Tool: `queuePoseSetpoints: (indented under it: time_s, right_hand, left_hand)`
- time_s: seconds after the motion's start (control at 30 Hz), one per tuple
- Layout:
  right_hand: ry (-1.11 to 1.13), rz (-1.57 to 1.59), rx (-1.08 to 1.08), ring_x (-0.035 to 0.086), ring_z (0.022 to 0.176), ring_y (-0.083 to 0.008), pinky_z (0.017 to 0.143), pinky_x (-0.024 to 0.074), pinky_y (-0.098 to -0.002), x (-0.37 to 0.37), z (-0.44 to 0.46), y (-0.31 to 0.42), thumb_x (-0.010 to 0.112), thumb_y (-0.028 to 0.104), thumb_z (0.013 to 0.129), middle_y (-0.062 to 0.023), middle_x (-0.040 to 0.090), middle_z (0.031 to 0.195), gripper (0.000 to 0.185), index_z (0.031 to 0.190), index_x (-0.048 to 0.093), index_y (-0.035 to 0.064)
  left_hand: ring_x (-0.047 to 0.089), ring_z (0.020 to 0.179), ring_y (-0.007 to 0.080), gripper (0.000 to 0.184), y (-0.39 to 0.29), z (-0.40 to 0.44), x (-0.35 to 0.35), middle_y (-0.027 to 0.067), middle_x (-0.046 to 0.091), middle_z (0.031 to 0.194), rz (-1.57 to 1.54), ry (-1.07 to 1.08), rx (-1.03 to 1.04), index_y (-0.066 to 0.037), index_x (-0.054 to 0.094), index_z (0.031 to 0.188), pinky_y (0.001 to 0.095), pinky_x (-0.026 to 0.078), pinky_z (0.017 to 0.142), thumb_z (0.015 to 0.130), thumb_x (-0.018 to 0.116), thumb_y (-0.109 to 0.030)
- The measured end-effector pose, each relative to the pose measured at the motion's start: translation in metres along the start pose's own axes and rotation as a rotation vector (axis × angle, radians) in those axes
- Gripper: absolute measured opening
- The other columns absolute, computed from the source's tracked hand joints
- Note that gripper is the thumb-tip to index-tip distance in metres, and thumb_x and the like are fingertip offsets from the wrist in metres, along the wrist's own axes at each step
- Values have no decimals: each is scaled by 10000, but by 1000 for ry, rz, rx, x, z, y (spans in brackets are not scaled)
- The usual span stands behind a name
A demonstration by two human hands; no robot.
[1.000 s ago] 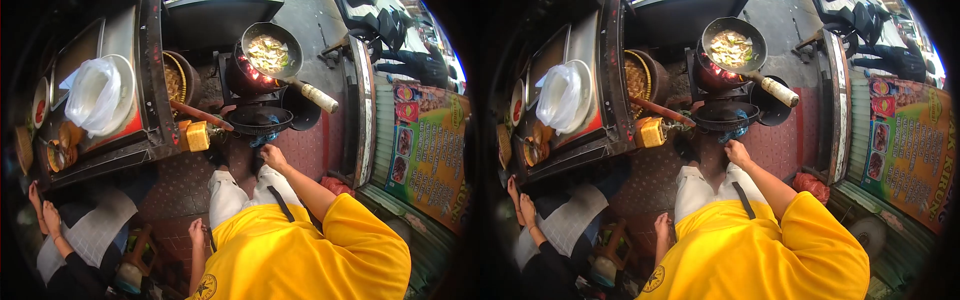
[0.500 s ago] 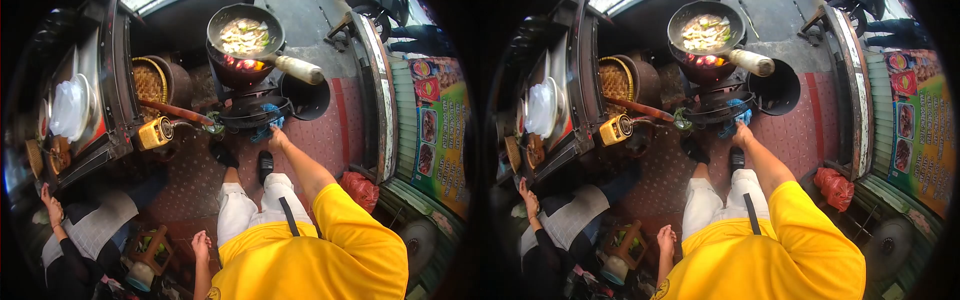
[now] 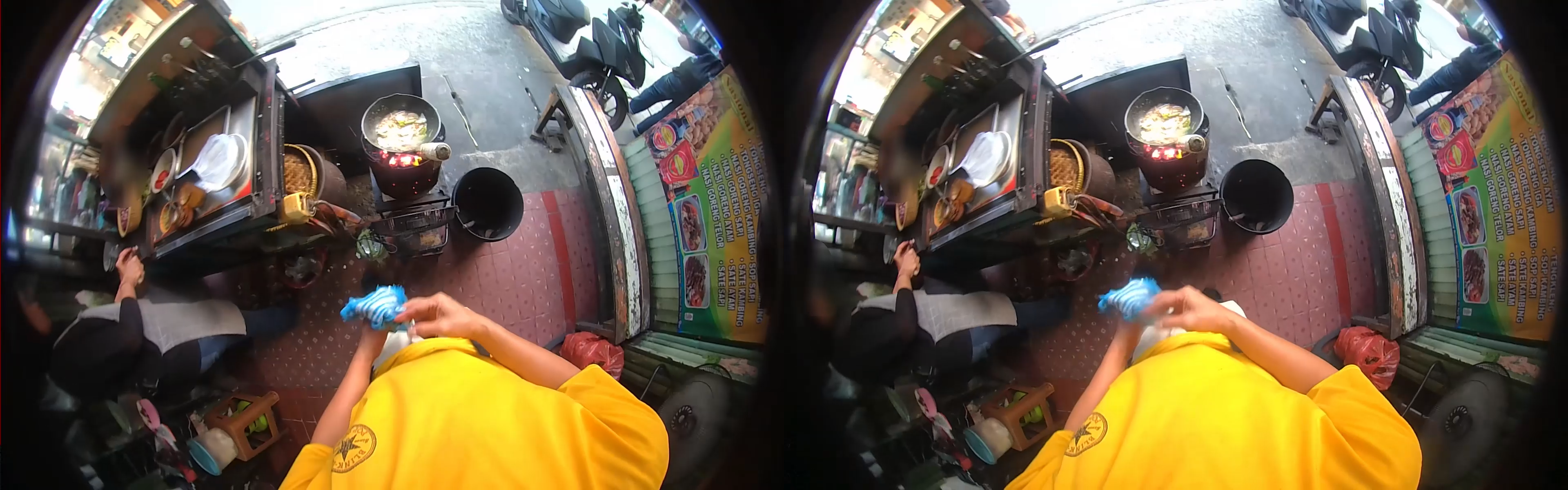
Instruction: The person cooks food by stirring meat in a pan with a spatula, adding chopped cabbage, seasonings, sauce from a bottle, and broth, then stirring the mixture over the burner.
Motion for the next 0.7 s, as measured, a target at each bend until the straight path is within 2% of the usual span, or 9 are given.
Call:
queuePoseSetpoints:
  time_s: [0.03,0.1,0.13,0.23,0.27,0.33,0.6,0.63,0.7]
  right_hand:
    - [-179,-102,-10,588,981,-196,830,489,-305,-20,-1,-12,676,135,835,-115,606,1097,236,1044,667,26]
    - [-507,-391,69,588,907,-156,723,491,-292,-51,-15,-14,676,210,840,-75,609,969,223,955,654,20]
    - [-610,-482,85,592,879,-188,754,493,-320,-58,-24,-7,686,335,815,-134,598,1038,436,1109,599,26]
    - [-464,-83,16,557,1015,-221,853,466,-328,-33,-27,-7,638,426,854,-148,528,1183,621,1311,423,65]
    - [-382,-7,-53,529,1062,-170,893,451,-317,-27,-18,-26,605,390,891,-89,553,1170,586,1337,406,66]
    - [-188,495,125,558,1025,-174,901,449,-308,7,-13,-49,591,372,906,-75,559,1155,492,1272,463,69]
    - [-10,651,162,611,969,-196,885,492,-350,30,-18,-18,669,296,854,-83,605,1085,463,1201,504,38]
    - [-18,636,197,621,945,-198,870,499,-349,34,-15,-24,675,271,849,-85,617,1058,424,1164,532,27]
    - [-79,543,220,637,915,-201,842,510,-357,34,-7,-29,671,246,846,-81,641,1016,353,1101,582,17]
  left_hand:
    - [535,1076,216,327,2,3,5,106,550,1144,-80,103,-153,-94,545,1166,326,426,895,845,600,-116]
    - [594,969,187,281,3,-6,3,107,626,1042,-517,-56,-355,-52,604,1130,297,454,835,878,549,-162]
    - [610,928,172,284,-16,1,-8,95,651,1003,-813,-28,-468,-36,620,1114,288,462,816,877,528,-160]
    - [584,851,101,269,-73,20,-30,12,635,942,-1257,2,-512,-39,651,988,258,462,795,782,483,-81]
    - [574,837,96,244,-84,20,-25,9,621,930,-1406,-13,-509,-49,649,957,251,458,796,776,487,-80]
    - [546,833,101,215,-76,12,-7,-12,580,908,-1352,4,-446,-59,609,940,243,440,814,772,477,-87]
    - [555,859,105,321,-99,-7,-32,3,594,963,-1489,148,-606,-54,616,1039,241,453,811,756,494,-141]
    - [586,975,177,463,-93,-8,-28,54,592,1080,-1463,179,-583,-37,543,1180,305,461,918,734,491,-154]
    - [572,987,167,431,-93,-4,-47,46,583,1080,-1367,113,-523,-47,539,1193,306,451,927,782,477,-165]
Point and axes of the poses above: each hand's wrist, its own z-axis towards the middle knuckle, its own x-axis out of the palm, y = z × x, the point moved 9 cm from there along z, towards the middle knuckle
